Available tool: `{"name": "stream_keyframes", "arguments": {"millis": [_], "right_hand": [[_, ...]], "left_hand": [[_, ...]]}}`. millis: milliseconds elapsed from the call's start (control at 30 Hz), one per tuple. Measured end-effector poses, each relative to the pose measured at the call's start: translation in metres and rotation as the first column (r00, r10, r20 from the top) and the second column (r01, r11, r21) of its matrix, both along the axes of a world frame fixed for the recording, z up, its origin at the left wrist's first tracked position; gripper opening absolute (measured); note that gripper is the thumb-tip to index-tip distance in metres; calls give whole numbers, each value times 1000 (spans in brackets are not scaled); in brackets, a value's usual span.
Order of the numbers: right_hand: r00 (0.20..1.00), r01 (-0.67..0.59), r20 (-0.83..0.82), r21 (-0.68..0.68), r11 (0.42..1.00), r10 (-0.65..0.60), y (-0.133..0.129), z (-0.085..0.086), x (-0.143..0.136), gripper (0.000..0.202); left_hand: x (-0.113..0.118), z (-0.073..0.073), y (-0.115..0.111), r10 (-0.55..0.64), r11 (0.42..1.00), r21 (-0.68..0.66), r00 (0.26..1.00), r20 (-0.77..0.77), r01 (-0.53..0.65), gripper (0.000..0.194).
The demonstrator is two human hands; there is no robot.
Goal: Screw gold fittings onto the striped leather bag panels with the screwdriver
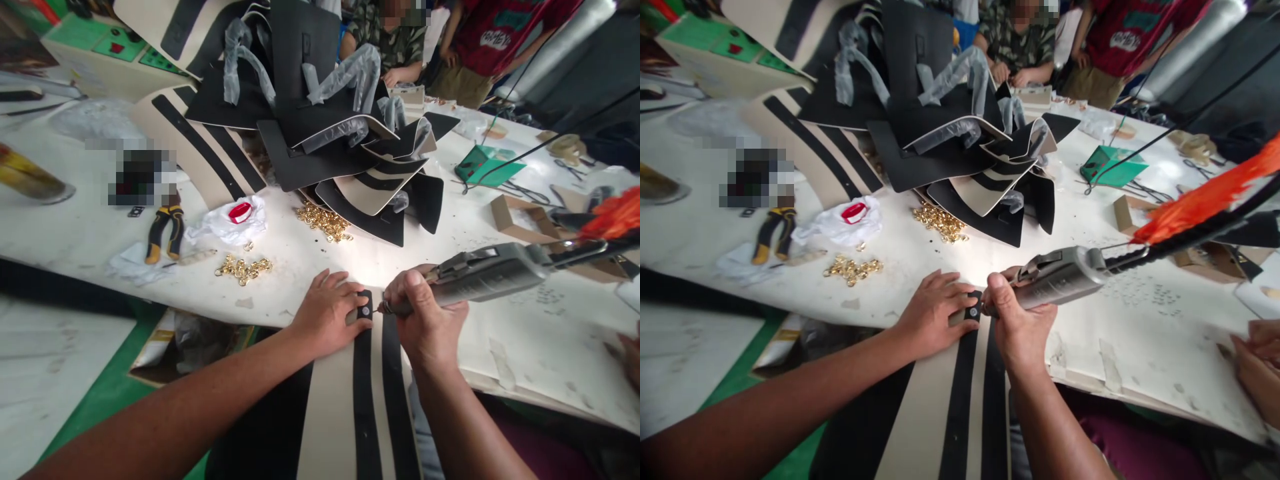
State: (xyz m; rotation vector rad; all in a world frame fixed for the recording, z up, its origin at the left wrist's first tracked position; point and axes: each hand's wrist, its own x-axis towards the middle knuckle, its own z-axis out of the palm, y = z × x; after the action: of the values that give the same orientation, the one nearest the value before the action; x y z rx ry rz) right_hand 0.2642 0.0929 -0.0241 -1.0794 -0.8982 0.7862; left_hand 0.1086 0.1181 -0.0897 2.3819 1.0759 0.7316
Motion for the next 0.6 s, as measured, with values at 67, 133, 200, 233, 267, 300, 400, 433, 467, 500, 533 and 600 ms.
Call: {"name": "stream_keyframes", "arguments": {"millis": [67,133,200,233,267,300,400,433,467,500,533,600], "right_hand": [[1000,-21,-11,21,1000,21,3,-5,-1,34],[999,-32,-16,31,999,32,4,-8,-1,32],[999,-35,-16,36,999,36,5,-10,-2,31],[999,-36,-14,39,999,36,4,-11,-2,31],[999,-38,-9,38,999,38,4,-12,-2,32],[999,-41,-2,34,999,41,5,-13,-3,32],[999,-34,35,23,999,33,5,-15,-4,34],[998,-25,52,21,999,24,5,-15,-4,34],[997,-16,73,18,1000,14,6,-15,-4,35],[995,-9,96,17,1000,7,6,-16,-4,36],[993,-6,121,16,1000,4,6,-16,-3,38],[984,-22,175,10,1000,20,7,-17,-2,41]], "left_hand": [[0,0,0,-6,1000,2,1000,-1,6,33],[-1,0,0,-7,1000,4,1000,-1,7,33],[-1,0,0,-8,1000,2,1000,-4,8,31],[-1,0,0,-10,1000,0,1000,-5,10,31],[-1,0,0,-13,1000,-2,1000,-6,13,31],[-1,0,0,-15,1000,-4,1000,-8,15,32],[-1,0,0,-17,1000,-12,1000,-14,17,33],[-1,1,0,-17,1000,-13,1000,-16,17,33],[-1,1,0,-17,1000,-15,1000,-19,17,33],[-1,1,0,-17,1000,-16,1000,-20,17,32],[-1,2,0,-18,1000,-18,1000,-22,18,32],[-1,3,0,-19,1000,-20,1000,-23,19,33]]}}
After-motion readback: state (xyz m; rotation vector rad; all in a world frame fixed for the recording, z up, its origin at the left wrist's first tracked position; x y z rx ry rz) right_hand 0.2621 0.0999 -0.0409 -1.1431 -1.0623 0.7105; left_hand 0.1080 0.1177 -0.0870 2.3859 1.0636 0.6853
